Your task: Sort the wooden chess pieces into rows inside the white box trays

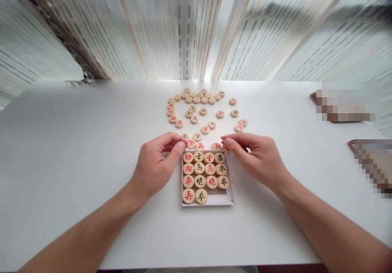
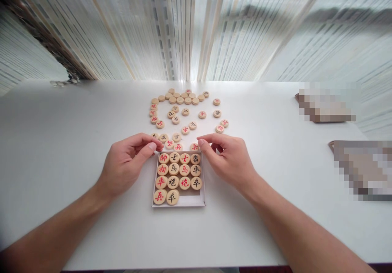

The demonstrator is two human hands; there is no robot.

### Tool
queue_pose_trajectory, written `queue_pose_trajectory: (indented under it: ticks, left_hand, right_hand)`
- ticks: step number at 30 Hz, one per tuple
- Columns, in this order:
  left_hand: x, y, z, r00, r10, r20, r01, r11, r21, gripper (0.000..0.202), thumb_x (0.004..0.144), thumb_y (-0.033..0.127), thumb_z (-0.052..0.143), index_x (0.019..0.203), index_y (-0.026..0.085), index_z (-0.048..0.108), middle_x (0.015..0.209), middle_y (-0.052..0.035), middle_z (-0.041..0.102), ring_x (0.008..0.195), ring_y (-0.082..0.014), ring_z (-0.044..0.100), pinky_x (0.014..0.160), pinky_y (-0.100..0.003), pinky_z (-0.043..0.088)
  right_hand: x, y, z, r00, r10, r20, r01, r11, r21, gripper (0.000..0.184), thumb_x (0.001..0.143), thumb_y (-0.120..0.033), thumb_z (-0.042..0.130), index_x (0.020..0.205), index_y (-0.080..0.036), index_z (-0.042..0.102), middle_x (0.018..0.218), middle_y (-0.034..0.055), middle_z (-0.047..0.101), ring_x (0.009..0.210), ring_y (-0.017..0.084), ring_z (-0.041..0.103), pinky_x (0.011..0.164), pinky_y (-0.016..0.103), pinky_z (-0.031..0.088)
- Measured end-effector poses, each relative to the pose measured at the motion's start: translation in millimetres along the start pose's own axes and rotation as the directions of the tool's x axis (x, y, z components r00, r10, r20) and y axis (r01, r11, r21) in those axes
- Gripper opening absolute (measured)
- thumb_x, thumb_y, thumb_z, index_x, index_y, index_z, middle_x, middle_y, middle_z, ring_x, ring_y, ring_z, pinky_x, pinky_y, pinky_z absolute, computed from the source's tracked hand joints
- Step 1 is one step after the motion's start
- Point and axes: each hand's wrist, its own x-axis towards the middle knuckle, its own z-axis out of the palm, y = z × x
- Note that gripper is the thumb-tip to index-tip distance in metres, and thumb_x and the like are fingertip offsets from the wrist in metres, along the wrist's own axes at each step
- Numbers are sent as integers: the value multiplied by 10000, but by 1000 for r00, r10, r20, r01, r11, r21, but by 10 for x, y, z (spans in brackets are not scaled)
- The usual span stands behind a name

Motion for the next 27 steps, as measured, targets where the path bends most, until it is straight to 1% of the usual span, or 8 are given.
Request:
queue_pose_trajectory:
  ticks: [4, 8, 13, 20, 27]
  left_hand:
    - [0, 21, 2, 1000, 5, -2, -5, 1000, 26, 196, 978, 306, 634, 901, 189, 771, 908, -34, 807, 867, -199, 738, 800, -294, 578]
    - [1, 23, 5, 1000, 10, -4, -10, 999, 35, 200, 976, 314, 629, 896, 194, 768, 902, -36, 807, 864, -207, 742, 788, -300, 582]
    - [-5, 11, 2, 1000, 15, 4, -15, 999, 45, 202, 976, 324, 634, 894, 196, 767, 900, -38, 808, 868, -212, 743, 787, -303, 581]
    - [-16, 15, -7, 1000, 10, 2, -10, 998, 58, 205, 973, 334, 632, 891, 196, 761, 895, -40, 804, 863, -215, 739, 750, -300, 578]
    - [-8, 30, 3, 1000, 20, -3, -20, 997, 71, 194, 960, 330, 639, 889, 198, 762, 888, -46, 812, 845, -222, 752, 725, -304, 588]
  right_hand:
    - [7, -28, -7, 999, -13, 32, 13, 1000, -20, 274, 980, -365, 668, 935, -177, 863, 777, 51, 820, 606, 174, 625, 555, 307, 441]
    - [12, -50, -12, 999, -31, 41, 32, 999, -36, 267, 985, -354, 664, 913, -188, 859, 798, 51, 831, 616, 175, 640, 549, 296, 448]
    - [2, -70, -12, 997, -65, 51, 67, 997, -41, 260, 988, -326, 655, 878, -188, 846, 757, 32, 817, 560, 147, 589, 525, 288, 419]
    - [2, -61, -13, 996, -65, 66, 67, 997, -32, 262, 997, -319, 645, 874, -190, 837, 749, 21, 804, 591, 147, 595, 544, 283, 435]
    - [-1, -58, -10, 995, -65, 74, 67, 997, -29, 276, 1001, -333, 639, 865, -187, 830, 718, 23, 784, 582, 148, 587, 526, 281, 426]
